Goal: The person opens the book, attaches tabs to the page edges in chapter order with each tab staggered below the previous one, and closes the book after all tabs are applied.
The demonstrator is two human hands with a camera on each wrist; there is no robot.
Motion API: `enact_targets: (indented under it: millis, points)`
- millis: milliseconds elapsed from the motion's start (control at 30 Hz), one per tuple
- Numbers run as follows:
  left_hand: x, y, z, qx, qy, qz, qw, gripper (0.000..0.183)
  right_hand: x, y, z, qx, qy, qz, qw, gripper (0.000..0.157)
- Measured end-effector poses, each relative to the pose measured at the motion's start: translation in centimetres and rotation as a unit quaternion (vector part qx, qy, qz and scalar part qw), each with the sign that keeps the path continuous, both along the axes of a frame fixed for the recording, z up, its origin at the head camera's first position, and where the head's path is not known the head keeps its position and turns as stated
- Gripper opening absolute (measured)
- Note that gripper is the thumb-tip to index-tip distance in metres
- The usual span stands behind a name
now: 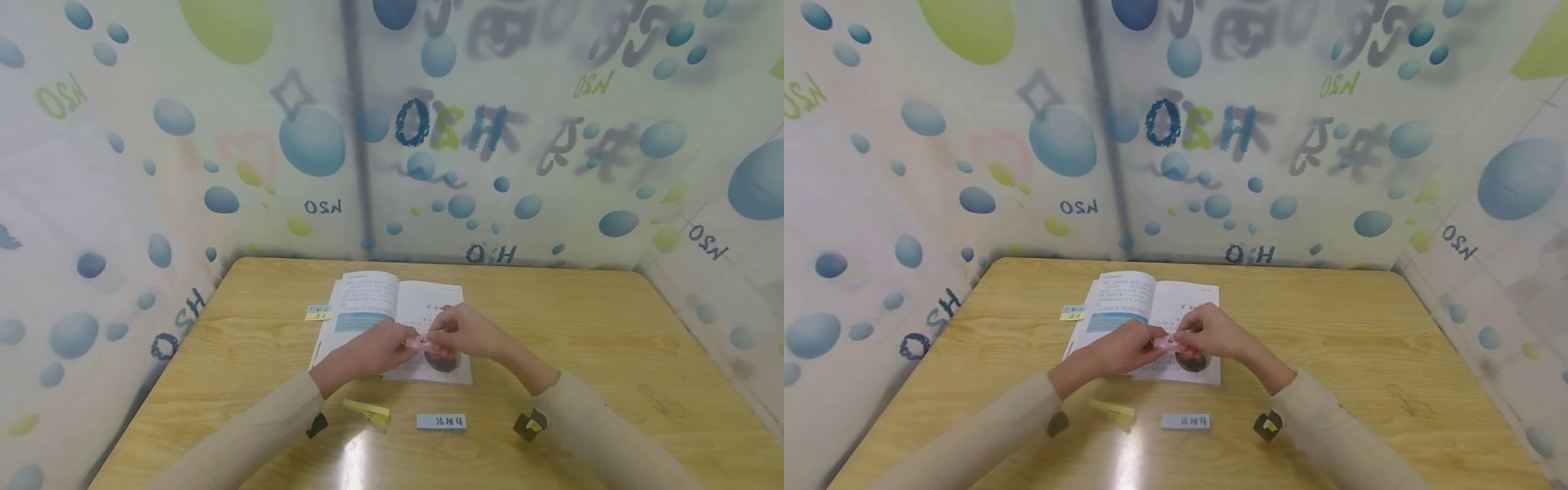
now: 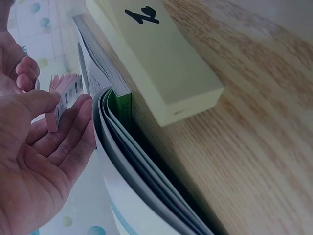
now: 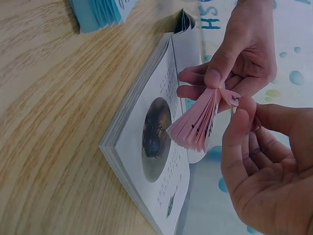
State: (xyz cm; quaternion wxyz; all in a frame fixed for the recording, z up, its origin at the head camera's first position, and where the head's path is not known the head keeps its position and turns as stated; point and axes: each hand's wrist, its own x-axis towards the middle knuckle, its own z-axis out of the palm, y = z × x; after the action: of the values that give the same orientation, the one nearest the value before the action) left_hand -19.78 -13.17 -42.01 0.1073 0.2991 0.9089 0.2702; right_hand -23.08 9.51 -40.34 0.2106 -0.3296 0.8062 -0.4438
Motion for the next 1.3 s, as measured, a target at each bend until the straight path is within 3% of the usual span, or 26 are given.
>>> enact_targets:
  millis: [667,900,1300]
  points:
    - [0.2,-0.1,-0.1,0.020,-0.002,0.005,0.9998,0.012,-0.1,-0.1,-0.1,0.009,-0.012,-0.012,1.000,0.013]
    - [0.0,0.1,-0.5,0.018,0.026,0.002,0.9995,0.011,-0.1,-0.3,0.1,0.006,-0.012,-0.010,1.000,0.011]
    - [0.1,0.6,-0.9,0.034,0.004,0.040,0.9986,0.017,0.0,-0.5,0.0,0.000,-0.018,-0.004,1.000,0.009]
